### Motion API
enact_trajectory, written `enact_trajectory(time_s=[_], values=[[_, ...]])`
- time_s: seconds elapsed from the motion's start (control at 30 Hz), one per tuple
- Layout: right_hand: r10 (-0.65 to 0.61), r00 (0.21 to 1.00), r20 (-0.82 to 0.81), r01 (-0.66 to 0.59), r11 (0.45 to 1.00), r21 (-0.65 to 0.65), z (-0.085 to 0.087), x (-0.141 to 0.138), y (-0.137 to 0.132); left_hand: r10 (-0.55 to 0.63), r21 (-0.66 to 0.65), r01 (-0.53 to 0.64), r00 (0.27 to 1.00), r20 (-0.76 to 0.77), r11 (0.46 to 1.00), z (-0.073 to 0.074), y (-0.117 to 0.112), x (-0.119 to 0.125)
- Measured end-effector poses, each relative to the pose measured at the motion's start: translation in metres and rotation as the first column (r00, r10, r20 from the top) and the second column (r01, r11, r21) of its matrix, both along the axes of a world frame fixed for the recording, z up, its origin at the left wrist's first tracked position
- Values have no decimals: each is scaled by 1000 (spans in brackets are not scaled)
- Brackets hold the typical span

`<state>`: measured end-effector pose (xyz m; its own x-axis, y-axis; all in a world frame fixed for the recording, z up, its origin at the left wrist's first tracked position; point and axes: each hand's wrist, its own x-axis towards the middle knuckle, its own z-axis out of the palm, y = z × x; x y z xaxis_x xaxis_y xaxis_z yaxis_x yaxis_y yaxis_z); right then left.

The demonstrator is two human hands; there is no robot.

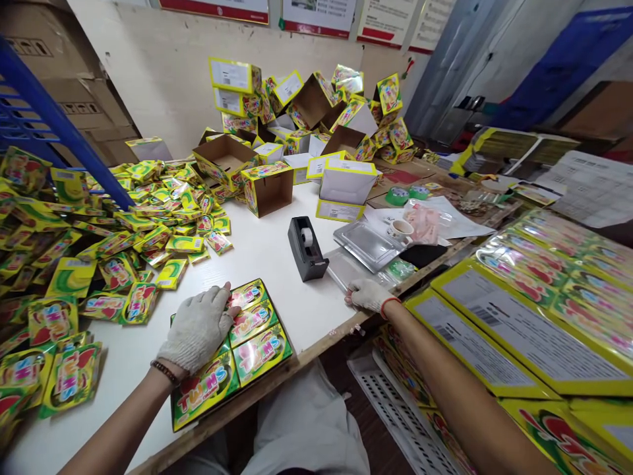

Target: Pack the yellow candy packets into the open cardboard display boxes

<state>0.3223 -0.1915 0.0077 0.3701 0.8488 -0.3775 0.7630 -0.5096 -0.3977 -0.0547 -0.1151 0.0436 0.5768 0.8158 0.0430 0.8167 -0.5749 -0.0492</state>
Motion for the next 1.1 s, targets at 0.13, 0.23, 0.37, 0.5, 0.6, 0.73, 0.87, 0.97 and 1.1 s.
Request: enact_trajectory(time_s=[0.13, 0.23, 0.37, 0.5, 0.6, 0.73, 0.87, 0.97, 1.1], values=[[131, 991, -2, -130, 990, -55, -4, 5, 5, -4, 4, 4, 1000, -3, 1000, 0, -1, -1], [201, 980, -7, -200, 975, -95, -4, 14, 11, -3, 9, 3, 1000, -7, 1000, 0, 0, -1], [238, 971, 11, -234, 962, -140, -5, 22, 12, 1, 6, -1, 1000, -2, 1000, 0, 0, 0], [229, 970, 75, -215, 963, -166, -2, 13, 9, 7, 5, -7, 1000, -17, 1000, 1, 0, 1], [180, 966, 187, -147, 973, -178, 1, -9, 6, 6, -4, -6, 1000, -27, 1000, 2, 0, 1], [49, 928, 368, -10, 994, -107, 16, -34, -2, 4, -5, -4, 1000, -15, 1000, 4, -1, 0], [-187, 847, 498, 163, 982, 91, 62, -17, -16, 2, -23, -2, 1000, 23, 1000, 6, 0, -2], [-327, 801, 501, 174, 929, 327, 91, 6, -21, 0, -30, 2, 998, 56, 1000, 6, 0, -4], [-61, 947, 316, 6, 985, 171, 75, 8, -11, 13, -36, -11, 998, 61, 999, 5, -1, -5]])
